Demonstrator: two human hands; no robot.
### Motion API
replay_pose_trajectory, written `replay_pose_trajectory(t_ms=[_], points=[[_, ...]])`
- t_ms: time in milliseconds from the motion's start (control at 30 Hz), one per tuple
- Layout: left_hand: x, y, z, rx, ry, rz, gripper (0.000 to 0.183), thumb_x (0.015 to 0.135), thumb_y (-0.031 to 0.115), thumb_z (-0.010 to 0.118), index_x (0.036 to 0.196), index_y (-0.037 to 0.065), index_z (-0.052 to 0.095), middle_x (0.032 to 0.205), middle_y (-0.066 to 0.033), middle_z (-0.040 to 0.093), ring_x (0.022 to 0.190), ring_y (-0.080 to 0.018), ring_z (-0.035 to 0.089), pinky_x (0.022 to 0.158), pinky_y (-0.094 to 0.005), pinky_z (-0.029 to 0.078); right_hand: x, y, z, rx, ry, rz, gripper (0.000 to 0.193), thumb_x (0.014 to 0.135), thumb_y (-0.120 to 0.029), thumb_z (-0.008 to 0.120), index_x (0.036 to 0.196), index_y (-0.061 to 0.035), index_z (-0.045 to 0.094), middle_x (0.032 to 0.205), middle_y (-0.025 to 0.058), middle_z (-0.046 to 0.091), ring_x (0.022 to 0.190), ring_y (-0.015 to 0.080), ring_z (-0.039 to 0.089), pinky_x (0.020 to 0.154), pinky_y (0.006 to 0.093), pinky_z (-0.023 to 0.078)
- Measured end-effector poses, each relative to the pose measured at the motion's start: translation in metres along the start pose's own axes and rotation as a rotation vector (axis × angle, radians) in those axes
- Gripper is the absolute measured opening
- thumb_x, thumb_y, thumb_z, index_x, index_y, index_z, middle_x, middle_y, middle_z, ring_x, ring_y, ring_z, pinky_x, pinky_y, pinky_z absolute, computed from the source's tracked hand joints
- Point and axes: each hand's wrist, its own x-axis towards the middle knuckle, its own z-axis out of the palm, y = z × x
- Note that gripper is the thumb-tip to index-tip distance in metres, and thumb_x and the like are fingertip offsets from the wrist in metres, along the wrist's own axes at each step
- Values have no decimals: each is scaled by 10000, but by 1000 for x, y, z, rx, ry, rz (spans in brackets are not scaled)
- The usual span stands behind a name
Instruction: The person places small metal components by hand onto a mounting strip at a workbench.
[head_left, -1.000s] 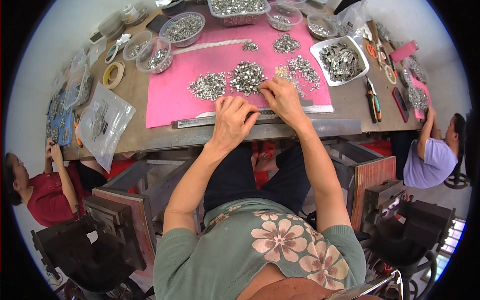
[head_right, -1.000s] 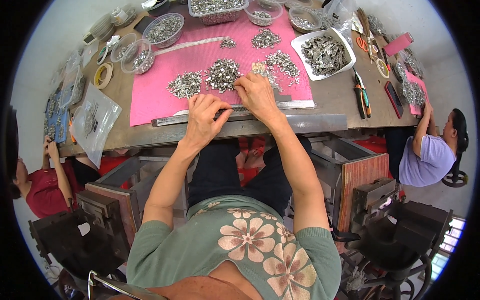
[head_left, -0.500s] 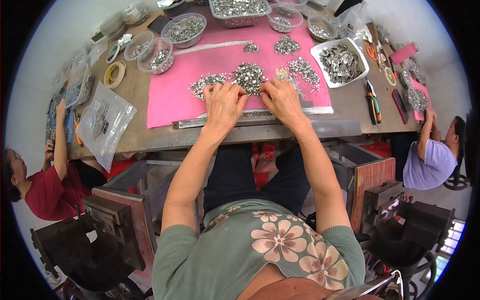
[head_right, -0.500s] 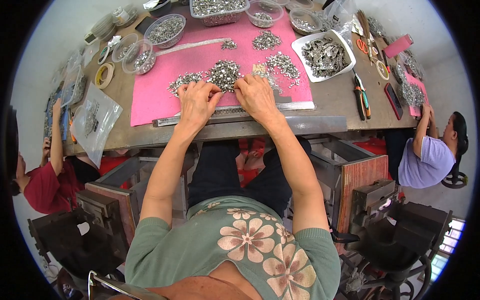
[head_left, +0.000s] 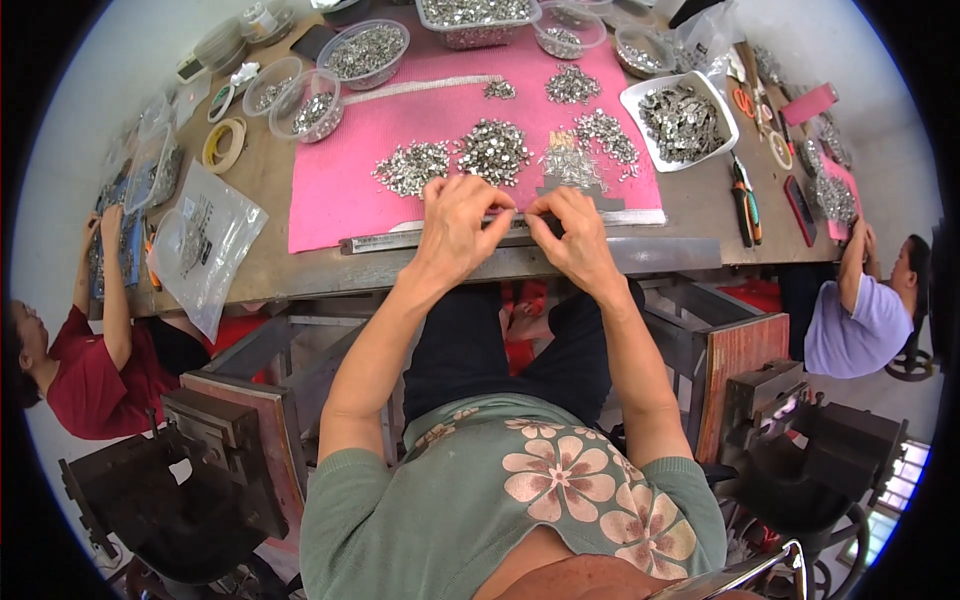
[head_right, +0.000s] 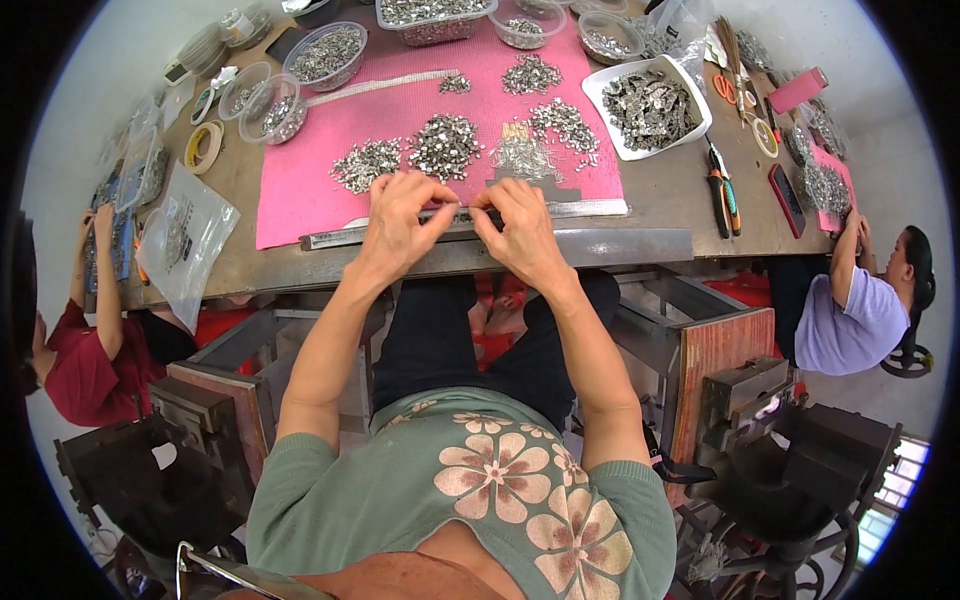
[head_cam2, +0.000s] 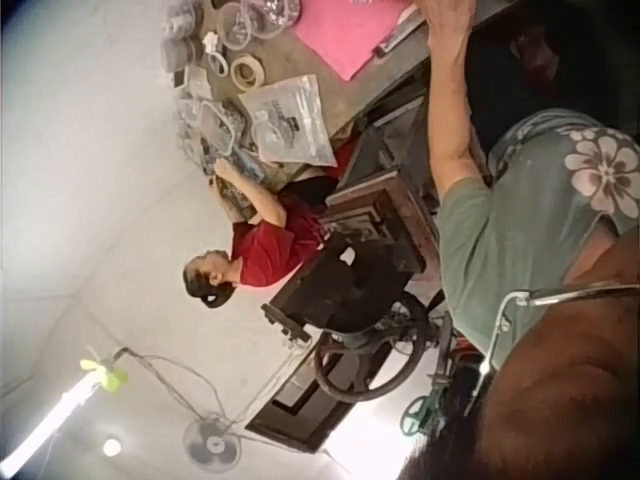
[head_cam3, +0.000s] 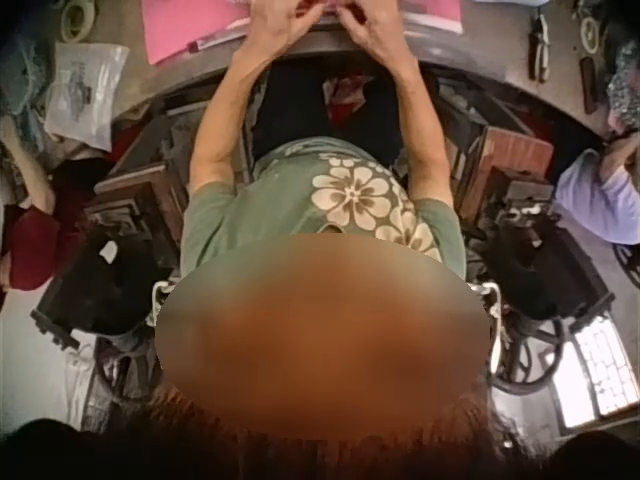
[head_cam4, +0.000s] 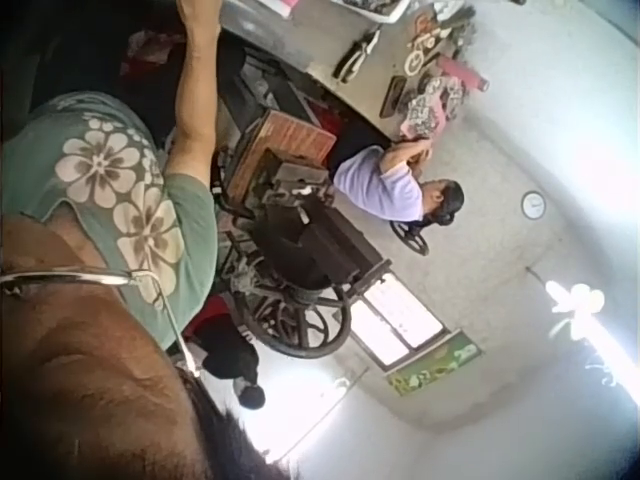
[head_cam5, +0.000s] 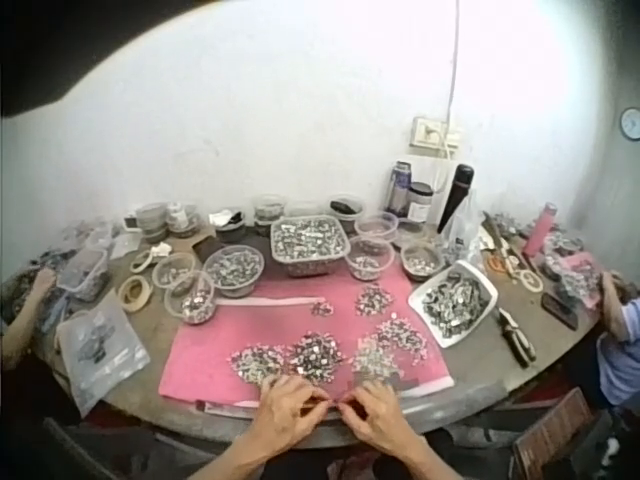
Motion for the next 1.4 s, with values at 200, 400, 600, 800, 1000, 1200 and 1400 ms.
replay_pose_trajectory(t_ms=[200,400,600,800,1000,1200,1400], points=[[-11,3,12,15,48,55,121,758,121,737,859,90,677,817,-14,583,819,-193,553,894,-389,342,-7,-2,4,-49,38,-20,99,769,-54,696,845,-53,632,822,55,572,814,244,554,737,368,389],[-14,-2,8,-26,4,78,128,784,101,712,908,86,684,827,-21,601,809,-195,556,893,-381,344,-6,-3,-1,-6,28,-18,79,787,-56,693,853,-62,649,831,58,585,825,247,567,749,368,399],[-13,7,16,-18,52,53,138,818,117,704,950,86,679,836,-24,615,809,-201,565,890,-384,348,11,9,1,-17,23,46,76,795,-59,688,864,-55,656,821,74,595,836,264,574,761,376,408],[-11,8,24,84,143,14,134,822,168,718,914,85,668,826,-22,622,811,-206,583,881,-391,351,31,16,13,-63,-2,65,77,811,-116,691,863,-63,670,823,73,604,828,265,569,764,396,401],[2,-12,-4,122,170,-107,103,820,181,709,871,97,677,798,-28,622,835,-225,566,896,-418,339,41,19,21,-176,15,48,151,768,-148,745,833,-40,664,769,92,607,768,269,597,704,398,431],[10,-22,4,224,68,-54,139,821,240,719,865,111,696,790,-20,628,807,-219,565,896,-416,323,36,22,15,-102,-51,42,115,774,-96,729,824,-20,658,749,97,611,706,264,596,652,389,450],[15,-21,13,314,78,-62,118,791,202,736,843,111,682,797,-22,621,837,-216,568,915,-432,325,30,5,-6,93,14,128,75,799,-49,688,862,-31,650,800,98,633,779,279,616,730,370,445]])
